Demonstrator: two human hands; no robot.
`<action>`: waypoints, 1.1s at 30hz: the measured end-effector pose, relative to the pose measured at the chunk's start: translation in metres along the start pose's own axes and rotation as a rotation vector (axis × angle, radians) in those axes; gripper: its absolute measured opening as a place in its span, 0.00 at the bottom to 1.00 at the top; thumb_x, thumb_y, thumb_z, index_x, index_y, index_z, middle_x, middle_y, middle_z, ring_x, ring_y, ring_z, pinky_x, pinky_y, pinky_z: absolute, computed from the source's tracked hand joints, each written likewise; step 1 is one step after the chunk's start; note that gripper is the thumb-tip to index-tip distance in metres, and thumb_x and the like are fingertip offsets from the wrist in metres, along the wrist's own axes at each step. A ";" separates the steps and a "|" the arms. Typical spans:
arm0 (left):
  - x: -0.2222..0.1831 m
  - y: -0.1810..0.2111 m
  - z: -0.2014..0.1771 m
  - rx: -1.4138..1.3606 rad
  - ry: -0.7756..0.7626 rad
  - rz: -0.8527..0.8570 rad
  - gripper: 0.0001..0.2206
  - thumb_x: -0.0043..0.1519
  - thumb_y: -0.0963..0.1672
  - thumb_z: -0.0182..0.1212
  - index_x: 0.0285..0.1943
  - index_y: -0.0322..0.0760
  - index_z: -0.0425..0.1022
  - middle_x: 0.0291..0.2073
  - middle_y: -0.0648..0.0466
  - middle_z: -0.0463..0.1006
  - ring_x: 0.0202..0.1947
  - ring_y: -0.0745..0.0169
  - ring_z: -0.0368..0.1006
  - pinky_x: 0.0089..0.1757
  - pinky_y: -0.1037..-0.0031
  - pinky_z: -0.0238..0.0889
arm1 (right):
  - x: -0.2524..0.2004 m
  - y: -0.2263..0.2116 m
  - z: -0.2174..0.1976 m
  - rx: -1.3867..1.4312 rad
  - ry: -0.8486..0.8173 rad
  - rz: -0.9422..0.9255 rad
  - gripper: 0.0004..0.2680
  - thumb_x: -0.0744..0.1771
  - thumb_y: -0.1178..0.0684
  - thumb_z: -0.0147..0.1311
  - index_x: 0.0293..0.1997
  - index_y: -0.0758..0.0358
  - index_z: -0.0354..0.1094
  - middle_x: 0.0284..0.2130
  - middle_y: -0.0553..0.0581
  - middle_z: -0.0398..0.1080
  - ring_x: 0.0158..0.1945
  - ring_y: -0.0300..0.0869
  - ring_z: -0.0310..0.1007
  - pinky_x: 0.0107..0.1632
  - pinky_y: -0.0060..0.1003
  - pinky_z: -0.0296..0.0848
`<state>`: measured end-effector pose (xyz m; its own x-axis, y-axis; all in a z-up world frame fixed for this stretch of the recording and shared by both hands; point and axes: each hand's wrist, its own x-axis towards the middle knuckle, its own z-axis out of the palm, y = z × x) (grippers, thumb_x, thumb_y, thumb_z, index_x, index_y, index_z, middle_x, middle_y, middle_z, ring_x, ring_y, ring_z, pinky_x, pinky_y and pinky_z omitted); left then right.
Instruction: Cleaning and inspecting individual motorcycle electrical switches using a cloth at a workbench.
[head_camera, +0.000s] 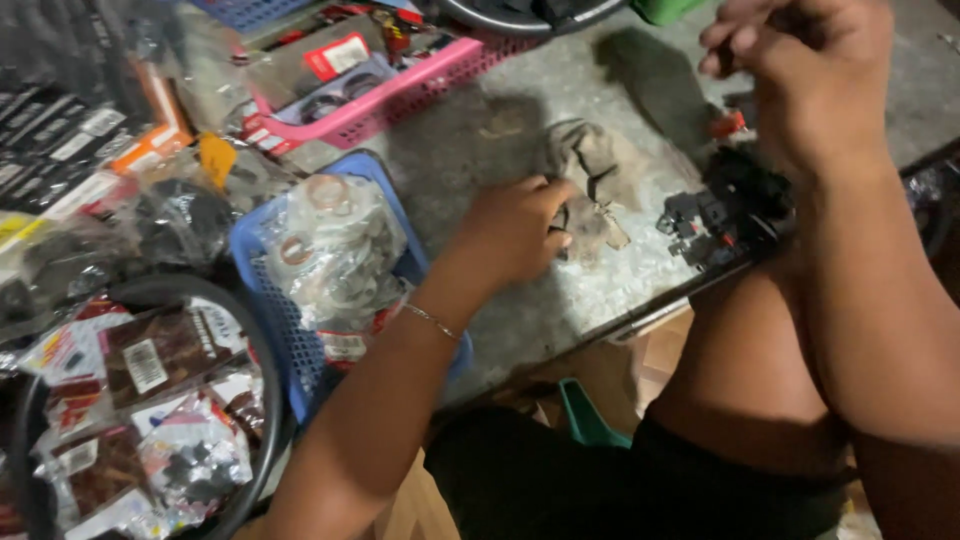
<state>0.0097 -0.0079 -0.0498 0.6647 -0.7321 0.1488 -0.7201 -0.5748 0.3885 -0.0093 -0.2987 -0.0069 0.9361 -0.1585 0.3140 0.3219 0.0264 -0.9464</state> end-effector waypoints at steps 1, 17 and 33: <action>0.001 0.003 -0.004 -0.015 -0.086 -0.024 0.16 0.56 0.45 0.66 0.53 0.45 0.76 0.46 0.52 0.81 0.43 0.45 0.76 0.43 0.56 0.68 | 0.002 0.008 -0.010 -0.150 0.012 -0.070 0.09 0.74 0.70 0.47 0.58 0.65 0.68 0.50 0.56 0.73 0.51 0.40 0.74 0.56 0.28 0.78; 0.008 0.013 -0.049 -0.741 0.081 -0.091 0.04 0.65 0.40 0.54 0.46 0.42 0.67 0.39 0.50 0.81 0.33 0.60 0.76 0.34 0.72 0.74 | 0.003 0.007 -0.056 -1.480 -0.181 -0.122 0.16 0.67 0.56 0.64 0.62 0.66 0.79 0.44 0.68 0.79 0.35 0.63 0.76 0.37 0.53 0.74; 0.001 -0.004 -0.062 -1.747 0.300 0.057 0.05 0.70 0.45 0.56 0.51 0.41 0.69 0.41 0.57 0.74 0.42 0.66 0.68 0.48 0.73 0.62 | 0.017 0.029 -0.043 -1.417 -0.402 0.263 0.22 0.60 0.53 0.67 0.60 0.62 0.70 0.51 0.69 0.70 0.52 0.64 0.68 0.52 0.60 0.71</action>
<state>0.0262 0.0163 0.0055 0.8030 -0.5346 0.2636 0.1565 0.6158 0.7722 0.0101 -0.3427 -0.0317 0.9952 -0.0197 -0.0959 -0.0377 -0.9810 -0.1901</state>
